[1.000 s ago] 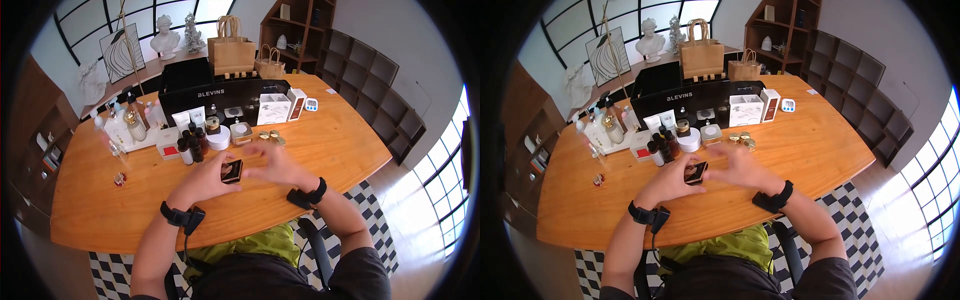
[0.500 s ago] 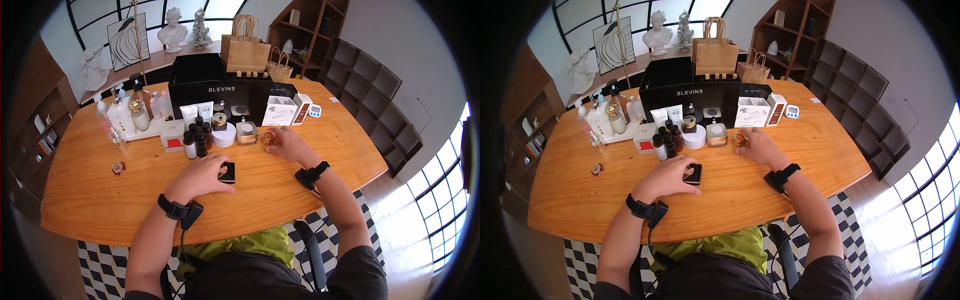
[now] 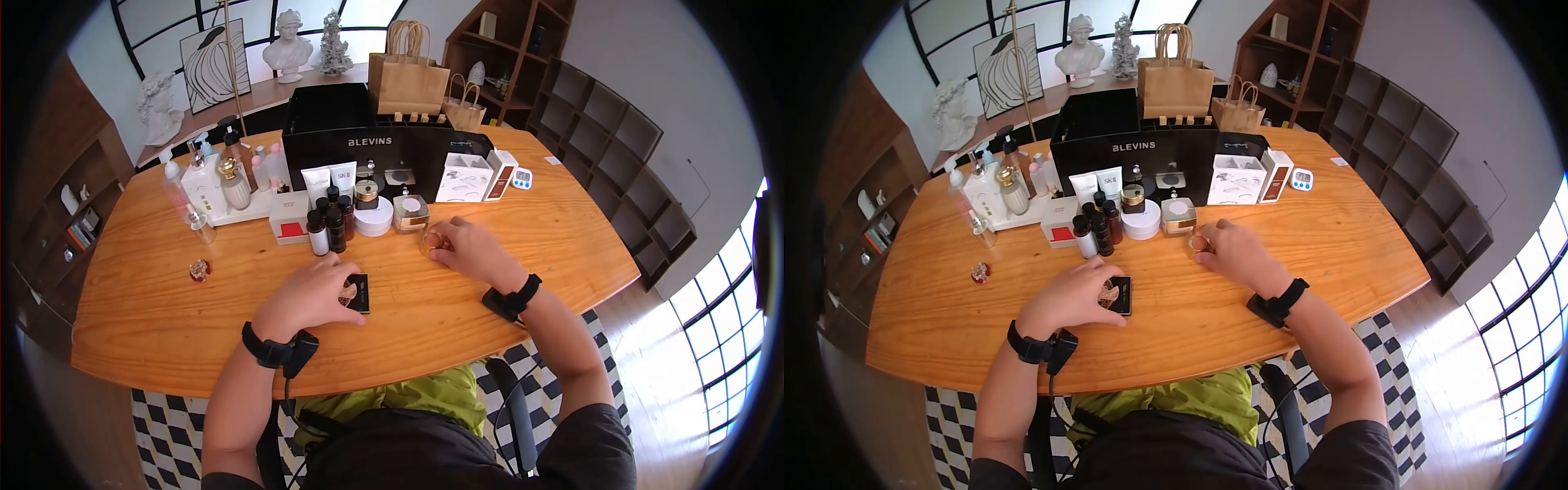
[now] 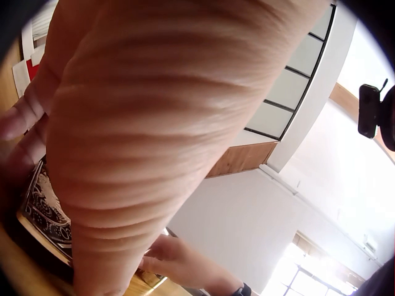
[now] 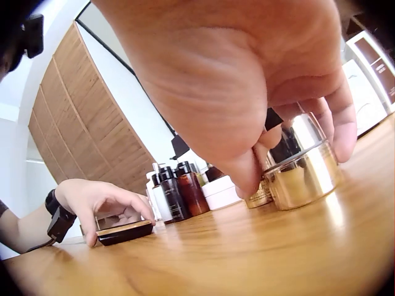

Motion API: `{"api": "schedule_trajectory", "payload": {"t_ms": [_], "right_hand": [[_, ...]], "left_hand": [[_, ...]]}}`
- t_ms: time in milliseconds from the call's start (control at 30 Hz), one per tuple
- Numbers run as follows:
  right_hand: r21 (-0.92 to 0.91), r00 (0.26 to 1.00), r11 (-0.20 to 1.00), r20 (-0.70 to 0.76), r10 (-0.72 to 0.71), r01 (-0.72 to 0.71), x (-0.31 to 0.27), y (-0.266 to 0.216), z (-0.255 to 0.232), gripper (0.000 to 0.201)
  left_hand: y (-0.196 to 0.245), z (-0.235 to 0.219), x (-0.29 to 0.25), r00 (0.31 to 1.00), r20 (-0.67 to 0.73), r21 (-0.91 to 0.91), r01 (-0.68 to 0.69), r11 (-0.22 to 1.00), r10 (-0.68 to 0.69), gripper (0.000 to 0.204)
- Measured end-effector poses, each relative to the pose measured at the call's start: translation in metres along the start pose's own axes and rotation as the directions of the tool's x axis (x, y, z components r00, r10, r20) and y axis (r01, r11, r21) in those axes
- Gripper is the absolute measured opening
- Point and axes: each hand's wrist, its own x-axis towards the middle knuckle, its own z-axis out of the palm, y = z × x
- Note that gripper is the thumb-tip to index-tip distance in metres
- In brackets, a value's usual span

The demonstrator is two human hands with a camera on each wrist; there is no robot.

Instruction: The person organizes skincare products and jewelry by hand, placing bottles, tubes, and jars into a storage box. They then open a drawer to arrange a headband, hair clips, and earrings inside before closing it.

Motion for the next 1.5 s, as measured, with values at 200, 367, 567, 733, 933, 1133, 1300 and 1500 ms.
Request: {"api": "schedule_trajectory", "payload": {"t_ms": [200,367,567,733,933,1133,1300,1500], "right_hand": [[0.042,0.986,0.986,0.027,-0.163,0.162,0.004,-0.035,0.016,0.024],[-0.040,0.974,0.974,0.039,-0.222,0.223,0.022,-0.066,0.035,0.029],[-0.097,0.986,0.981,-0.010,-0.169,0.167,0.045,-0.088,0.051,0.029],[-0.030,0.992,0.994,-0.071,-0.107,0.106,0.040,-0.084,0.044,0.035],[-0.002,0.972,0.986,-0.166,-0.166,0.168,0.033,-0.076,0.031,0.040],[-0.036,0.999,0.999,0.017,0.035,-0.035,0.031,-0.090,0.025,0.035],[-0.026,0.998,1.000,0.059,0.015,-0.014,0.040,-0.090,0.029,0.033],[0.017,0.990,0.990,0.015,-0.137,0.137,0.052,-0.079,0.038,0.032]], "left_hand": [[-0.019,-0.008,-0.021,0.999,-0.017,-0.007,0.027,1.000,-0.027,0.083],[-0.039,-0.020,-0.036,0.996,-0.018,-0.046,0.084,0.995,-0.085,0.082],[-0.072,-0.029,-0.048,0.997,-0.069,-0.060,0.042,0.997,-0.046,0.081],[-0.086,-0.041,-0.051,0.987,-0.019,-0.276,0.148,0.950,-0.159,0.080],[-0.117,-0.055,-0.040,0.980,-0.018,-0.375,0.179,0.910,-0.200,0.060],[-0.120,-0.035,-0.042,0.962,0.066,-0.581,0.254,0.773,-0.267,0.049],[-0.125,-0.028,-0.040,0.977,-0.018,-0.601,0.161,0.783,-0.214,0.047],[-0.122,-0.028,-0.041,0.975,-0.027,-0.593,0.162,0.788,-0.220,0.045]]}}
